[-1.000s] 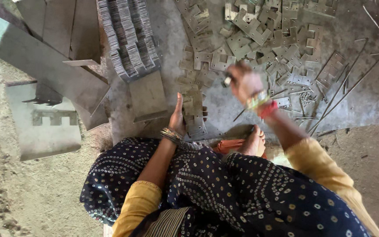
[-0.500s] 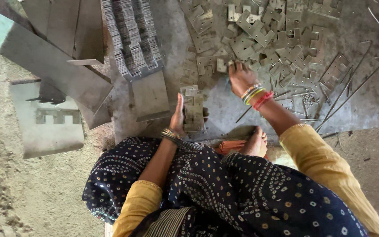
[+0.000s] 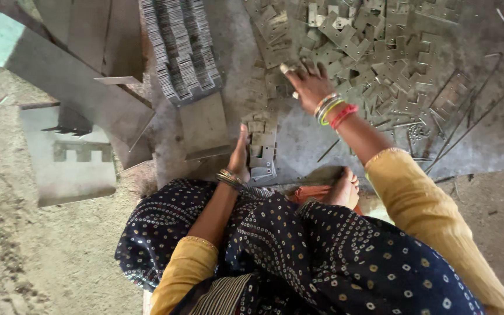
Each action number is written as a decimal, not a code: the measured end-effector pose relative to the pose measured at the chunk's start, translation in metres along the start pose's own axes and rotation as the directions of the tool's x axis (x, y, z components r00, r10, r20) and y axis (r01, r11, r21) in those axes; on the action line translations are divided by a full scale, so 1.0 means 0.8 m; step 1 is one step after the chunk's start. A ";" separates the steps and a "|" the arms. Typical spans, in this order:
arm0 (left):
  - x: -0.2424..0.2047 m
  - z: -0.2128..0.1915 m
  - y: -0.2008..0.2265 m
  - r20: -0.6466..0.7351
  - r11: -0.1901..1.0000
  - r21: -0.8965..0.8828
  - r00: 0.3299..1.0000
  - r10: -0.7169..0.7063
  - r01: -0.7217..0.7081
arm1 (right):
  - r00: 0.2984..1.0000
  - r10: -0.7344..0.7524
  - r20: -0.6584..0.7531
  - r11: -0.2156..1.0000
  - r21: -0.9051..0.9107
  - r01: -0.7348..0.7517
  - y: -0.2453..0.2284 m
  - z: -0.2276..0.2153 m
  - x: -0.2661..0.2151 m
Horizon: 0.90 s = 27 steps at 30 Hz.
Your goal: The person sits on the floor and repeatedly picks up small metal parts, rubs them with a small block, and places them into a stack. The person handles the parts one at a time, using a repetitive motion to clean or smooth the surfaces.
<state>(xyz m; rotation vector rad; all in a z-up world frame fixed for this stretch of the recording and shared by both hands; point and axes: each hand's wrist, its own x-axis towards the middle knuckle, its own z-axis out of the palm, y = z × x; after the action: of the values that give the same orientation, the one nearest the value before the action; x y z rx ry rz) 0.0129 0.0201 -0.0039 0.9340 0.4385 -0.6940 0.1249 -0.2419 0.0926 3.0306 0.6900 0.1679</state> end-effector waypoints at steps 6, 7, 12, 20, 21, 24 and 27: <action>0.033 -0.045 -0.045 0.110 0.987 -0.010 0.981 0.160 -0.160 | 0.941 0.238 0.241 0.921 0.252 -0.298 0.016 -0.019 -0.002; 0.036 -0.044 -0.044 0.109 0.978 -0.020 0.972 0.210 -0.209 | 0.950 0.249 0.191 0.908 0.294 -0.297 0.016 -0.026 -0.007; 0.007 -0.005 -0.010 0.104 0.923 -0.383 0.995 0.006 0.034 | 0.820 0.220 0.529 0.343 0.745 -0.573 0.002 -0.042 -0.025; -0.049 0.034 0.058 0.303 0.904 -0.356 0.944 -0.129 0.238 | 0.901 0.433 0.030 0.898 0.068 -0.434 0.006 0.016 -0.028; -0.052 0.034 0.062 0.279 0.913 -0.337 0.951 -0.136 0.230 | 0.895 0.446 0.018 0.889 0.108 -0.445 0.011 0.022 -0.028; -0.055 0.037 0.064 0.214 0.939 -0.276 0.966 -0.148 0.205 | 0.661 0.617 0.428 0.629 0.236 -0.740 0.020 0.028 -0.031; -0.052 0.037 0.060 0.211 0.955 -0.258 0.973 -0.094 0.148 | 0.803 0.556 0.214 0.702 0.398 -0.591 0.001 0.011 -0.046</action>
<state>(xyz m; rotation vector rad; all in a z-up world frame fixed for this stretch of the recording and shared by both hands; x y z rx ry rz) 0.0193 0.0294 0.0654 0.5753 0.4060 -0.8073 0.0935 -0.2584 0.0806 3.5640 -0.3183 -0.1261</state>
